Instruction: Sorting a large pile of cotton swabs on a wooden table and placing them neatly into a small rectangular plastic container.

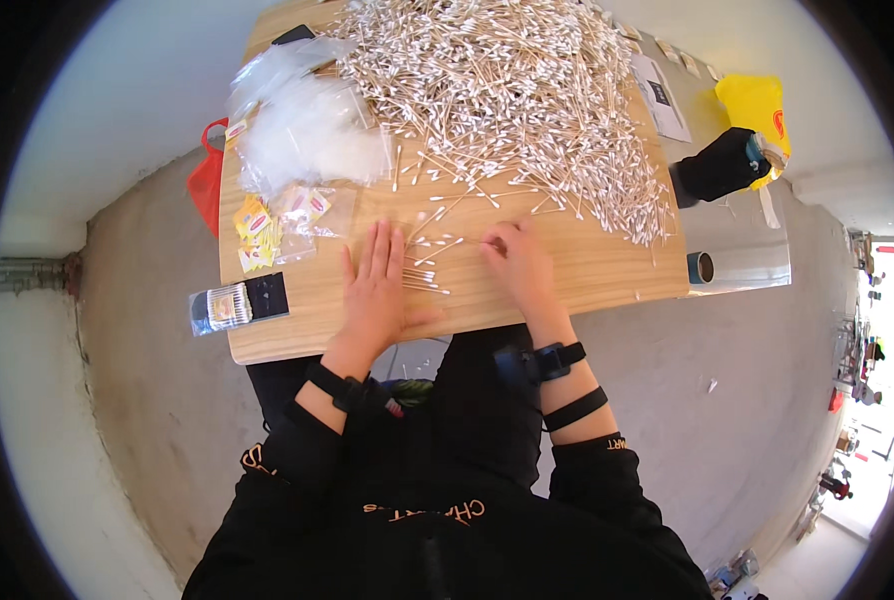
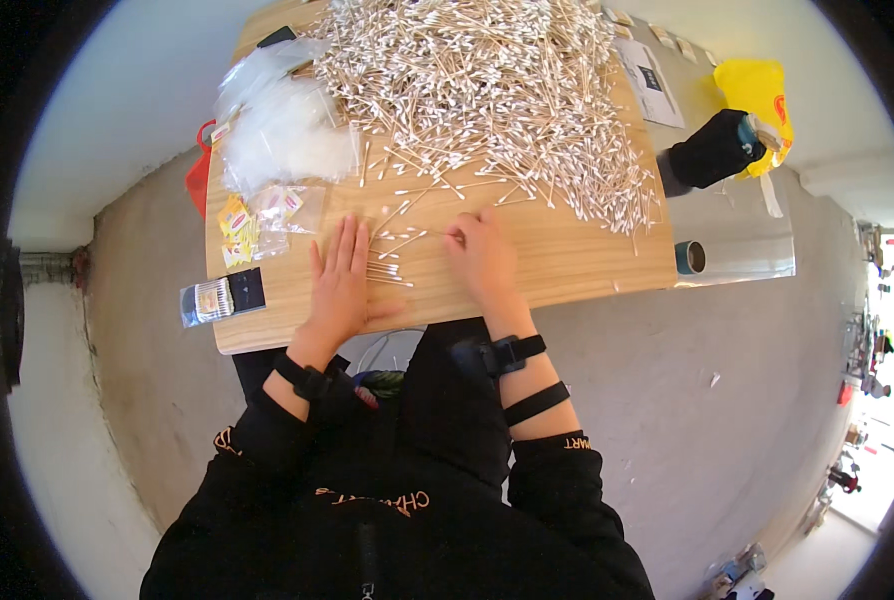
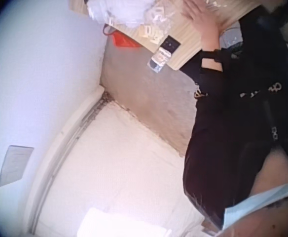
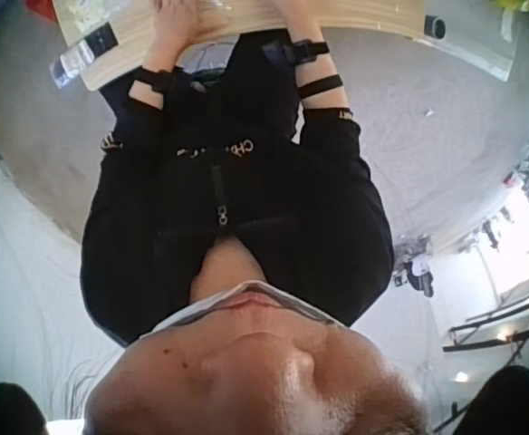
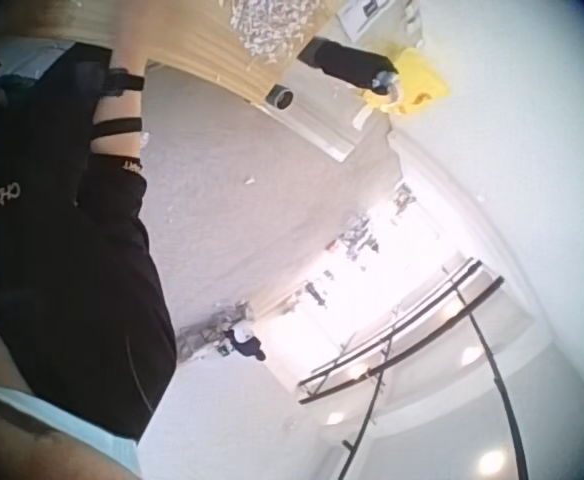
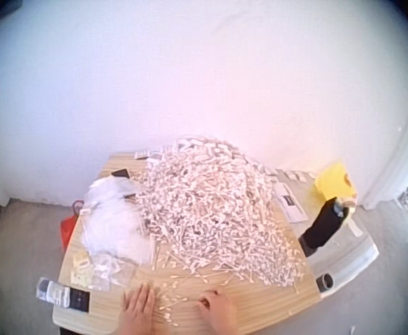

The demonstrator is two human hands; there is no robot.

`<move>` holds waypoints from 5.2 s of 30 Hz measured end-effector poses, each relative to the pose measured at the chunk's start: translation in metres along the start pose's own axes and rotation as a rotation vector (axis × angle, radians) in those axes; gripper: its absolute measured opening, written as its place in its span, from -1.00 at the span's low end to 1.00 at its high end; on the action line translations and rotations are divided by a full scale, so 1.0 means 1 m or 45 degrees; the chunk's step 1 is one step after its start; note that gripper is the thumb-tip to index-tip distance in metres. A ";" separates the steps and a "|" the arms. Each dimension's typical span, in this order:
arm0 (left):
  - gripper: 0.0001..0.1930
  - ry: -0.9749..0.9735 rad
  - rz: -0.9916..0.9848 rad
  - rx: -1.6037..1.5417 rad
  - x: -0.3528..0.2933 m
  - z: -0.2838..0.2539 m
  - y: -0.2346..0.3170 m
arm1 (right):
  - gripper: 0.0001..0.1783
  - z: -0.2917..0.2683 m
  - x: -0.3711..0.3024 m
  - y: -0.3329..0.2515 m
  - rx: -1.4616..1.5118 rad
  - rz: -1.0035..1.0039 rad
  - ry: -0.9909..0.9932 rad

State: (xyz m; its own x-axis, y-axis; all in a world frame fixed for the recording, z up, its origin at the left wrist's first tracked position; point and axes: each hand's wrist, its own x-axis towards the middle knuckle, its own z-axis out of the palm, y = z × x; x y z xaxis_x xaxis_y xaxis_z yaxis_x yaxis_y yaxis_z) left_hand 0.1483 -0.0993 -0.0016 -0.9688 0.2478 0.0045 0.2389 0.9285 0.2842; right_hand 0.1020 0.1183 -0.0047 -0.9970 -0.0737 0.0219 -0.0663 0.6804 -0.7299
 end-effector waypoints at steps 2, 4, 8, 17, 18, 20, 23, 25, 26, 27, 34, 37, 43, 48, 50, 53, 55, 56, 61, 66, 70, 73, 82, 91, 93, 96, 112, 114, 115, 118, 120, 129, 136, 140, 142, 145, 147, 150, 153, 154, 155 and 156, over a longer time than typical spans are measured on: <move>0.22 -0.006 0.005 0.015 0.005 -0.005 -0.004 | -0.86 -0.008 0.001 0.007 -0.031 0.176 -0.011; 0.23 -0.017 0.015 0.032 0.003 -0.008 -0.002 | -0.87 -0.012 0.002 0.010 -0.032 0.217 0.094; 0.23 0.016 0.096 0.040 -0.021 0.003 0.005 | -0.86 0.004 0.009 0.002 0.179 0.139 0.198; 0.22 -0.054 0.150 0.016 -0.045 -0.003 0.017 | -0.84 0.052 0.044 -0.041 0.016 -0.403 0.319; 0.23 -0.037 0.159 0.004 -0.044 -0.002 0.020 | -0.84 0.051 0.044 -0.041 -0.092 -0.474 0.220; 0.25 0.043 0.126 0.003 -0.039 0.008 0.019 | -0.85 0.048 0.042 -0.040 -0.206 -0.546 0.119; 0.29 0.084 0.090 -0.014 -0.022 0.009 0.019 | -0.85 0.044 0.029 -0.032 -0.096 -0.195 -0.177; 0.31 0.051 0.090 -0.024 -0.012 0.006 0.017 | -0.83 0.041 0.022 -0.029 0.123 -0.080 -0.123; 0.32 0.043 0.111 -0.028 -0.009 0.004 0.014 | -0.83 0.039 0.018 -0.027 0.119 -0.078 -0.124; 0.34 0.039 0.137 -0.034 -0.007 0.003 0.013 | -0.83 0.035 0.015 -0.024 0.157 -0.096 -0.033; 0.29 0.044 0.165 -0.049 -0.018 0.004 0.017 | -0.85 0.017 0.010 -0.015 -0.025 0.031 -0.026; 0.27 -0.026 0.116 -0.034 -0.031 0.002 0.021 | -0.85 0.014 0.010 -0.020 -0.125 0.007 -0.032; 0.26 -0.063 0.087 -0.082 -0.029 -0.001 0.020 | -0.84 -0.005 0.001 -0.021 -0.272 0.215 -0.064; 0.27 0.129 0.176 -0.103 0.019 0.004 0.009 | -0.86 -0.005 0.000 -0.012 -0.216 0.116 -0.068; 0.27 0.090 0.207 -0.099 0.031 0.004 0.006 | -0.86 -0.005 -0.001 -0.006 -0.152 0.127 -0.098; 0.26 0.039 0.228 -0.097 0.033 0.007 0.006 | -0.83 -0.006 -0.002 0.006 -0.017 0.141 -0.037; 0.25 0.021 0.220 -0.104 0.028 0.005 0.010 | -0.74 -0.007 -0.002 0.017 0.258 0.221 0.158; 0.22 0.045 0.180 -0.087 0.026 0.004 0.011 | -0.74 -0.012 0.001 0.025 0.255 0.229 0.162; 0.13 0.182 0.100 -0.062 0.021 -0.003 0.005 | -0.73 -0.031 0.021 0.015 0.234 0.057 1.074; -0.08 0.171 -0.049 -0.088 0.026 -0.007 -0.007 | -0.70 -0.026 0.005 0.010 0.223 0.115 0.527; -0.06 0.190 -0.044 -0.140 0.021 -0.003 -0.028 | -0.86 -0.010 -0.021 -0.016 -0.146 0.205 0.023; 0.06 0.145 0.195 -0.080 0.015 -0.010 -0.014 | -0.88 0.000 -0.026 -0.010 -0.181 0.172 0.124; 0.27 -0.043 0.119 -0.045 0.018 0.002 0.006 | -0.89 0.037 0.028 -0.017 -0.011 -0.083 0.294; 0.31 0.113 0.069 -0.012 -0.003 0.015 0.018 | -0.87 0.038 0.017 -0.024 0.111 -0.270 -0.072; 0.34 0.094 0.036 0.031 0.002 0.012 0.017 | -0.85 0.035 0.012 -0.021 0.200 -0.183 0.073; 0.37 0.016 0.071 -0.015 0.016 0.005 0.016 | -0.78 0.029 0.001 -0.012 0.426 0.107 0.297; 0.31 -0.097 0.016 0.026 -0.014 0.005 0.018 | -0.48 0.090 -0.029 -0.042 0.740 -0.023 0.343; 0.28 0.050 0.065 0.214 -0.012 0.016 0.017 | -0.43 0.092 -0.029 -0.042 0.939 0.013 0.284; 0.28 0.054 0.062 0.219 -0.011 0.014 0.015 | -0.38 0.094 -0.028 -0.040 1.135 0.056 0.223; 0.22 -0.020 0.056 -0.054 -0.011 0.006 0.013 | -0.36 0.081 -0.027 -0.016 1.326 0.030 0.274; 0.09 0.036 0.036 -0.097 -0.013 -0.001 0.000 | -0.39 0.063 -0.031 -0.019 1.320 0.097 0.317; 0.18 0.065 0.060 -0.304 -0.019 -0.002 -0.011 | -0.44 0.084 -0.042 -0.043 0.712 -0.008 0.366; 0.26 0.058 0.102 -0.061 -0.021 0.007 0.008 | -0.48 0.097 -0.029 -0.034 1.107 0.014 0.335; 0.28 -0.071 0.061 -0.043 -0.023 0.007 0.025 | -0.55 0.062 -0.025 -0.032 0.585 0.153 0.560; 0.27 -0.059 0.093 0.016 -0.018 0.012 0.038 | -0.59 0.040 -0.007 -0.020 0.289 0.100 0.591; 0.24 -0.026 0.139 0.000 -0.008 0.012 0.045 | -0.67 0.023 0.020 -0.014 -0.051 0.088 0.510; 0.22 -0.015 0.143 -0.030 0.000 0.014 0.047 | -0.73 0.020 0.027 -0.006 -0.112 0.119 0.422; 0.19 -0.003 0.168 -0.048 0.002 0.011 0.043 | -0.87 0.023 0.030 0.004 -0.202 -0.012 0.416; 0.17 -0.004 0.199 -0.034 -0.001 0.012 0.039 | -0.90 0.024 0.014 -0.003 -0.024 -0.125 0.148; 0.16 -0.004 0.209 -0.024 -0.001 0.013 0.040 | -0.85 0.025 0.012 -0.002 0.070 -0.043 0.120; 0.16 -0.002 0.210 -0.020 0.000 0.013 0.039 | -0.80 0.026 0.012 -0.002 0.166 0.040 0.092; 0.16 0.013 0.208 -0.026 0.002 0.012 0.040 | -0.80 0.024 0.015 -0.002 0.165 0.044 0.104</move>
State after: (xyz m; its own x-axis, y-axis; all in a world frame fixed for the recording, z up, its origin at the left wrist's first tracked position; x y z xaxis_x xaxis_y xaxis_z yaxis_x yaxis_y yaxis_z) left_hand 0.1572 -0.0582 -0.0018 -0.9177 0.3924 0.0618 0.3922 0.8700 0.2987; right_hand 0.0876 0.0978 -0.0192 -0.9989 0.0114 0.0465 -0.0312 0.5812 -0.8132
